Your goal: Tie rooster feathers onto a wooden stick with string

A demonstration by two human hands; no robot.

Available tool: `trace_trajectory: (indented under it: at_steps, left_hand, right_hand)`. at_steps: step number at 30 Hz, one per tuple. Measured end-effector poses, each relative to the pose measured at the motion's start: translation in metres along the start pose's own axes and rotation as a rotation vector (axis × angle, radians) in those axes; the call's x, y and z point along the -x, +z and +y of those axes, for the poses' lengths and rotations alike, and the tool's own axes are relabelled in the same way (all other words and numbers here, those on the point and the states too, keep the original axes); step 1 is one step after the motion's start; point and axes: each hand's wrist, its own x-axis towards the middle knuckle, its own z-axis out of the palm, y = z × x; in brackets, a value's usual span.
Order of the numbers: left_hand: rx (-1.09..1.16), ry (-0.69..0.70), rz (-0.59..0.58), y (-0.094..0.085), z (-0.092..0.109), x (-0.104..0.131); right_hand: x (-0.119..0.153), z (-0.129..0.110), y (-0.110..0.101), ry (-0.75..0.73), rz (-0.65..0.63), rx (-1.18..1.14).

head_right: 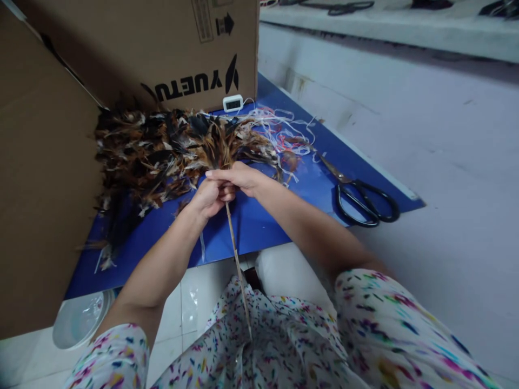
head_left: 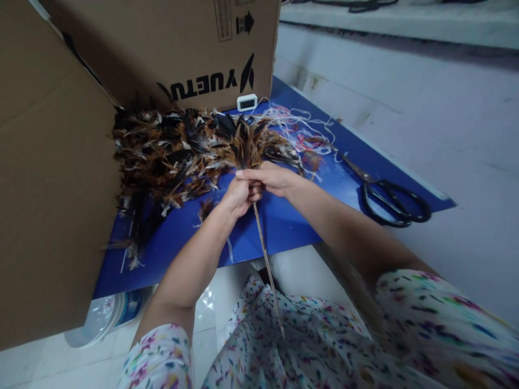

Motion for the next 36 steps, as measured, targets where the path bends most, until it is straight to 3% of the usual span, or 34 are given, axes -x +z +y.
trace_trajectory:
  at_steps: [4, 8, 15, 21, 27, 36]
  left_hand:
    - [-0.044, 0.014, -0.004, -0.001, -0.001, -0.001]
    - [-0.064, 0.011, -0.002, -0.002, -0.003, -0.002]
    - [0.026, -0.098, -0.054, -0.004, -0.001, -0.001]
    - [0.217, -0.238, -0.198, -0.009, 0.006, 0.000]
    - [0.272, -0.238, -0.284, -0.013, 0.006, 0.001]
    - [0.203, -0.265, -0.238, -0.012, 0.006, 0.003]
  right_hand:
    - [-0.008, -0.002, 0.004, -0.015, 0.110, 0.107]
    - [-0.017, 0.001, 0.005, -0.016, 0.135, 0.147]
    - [-0.016, 0.006, -0.002, 0.045, 0.034, 0.009]
    - [-0.012, 0.001, -0.006, 0.075, 0.014, -0.042]
    - [-0.010, -0.003, -0.013, 0.082, -0.051, -0.063]
    - [-0.011, 0.003, -0.019, 0.063, -0.085, -0.088]
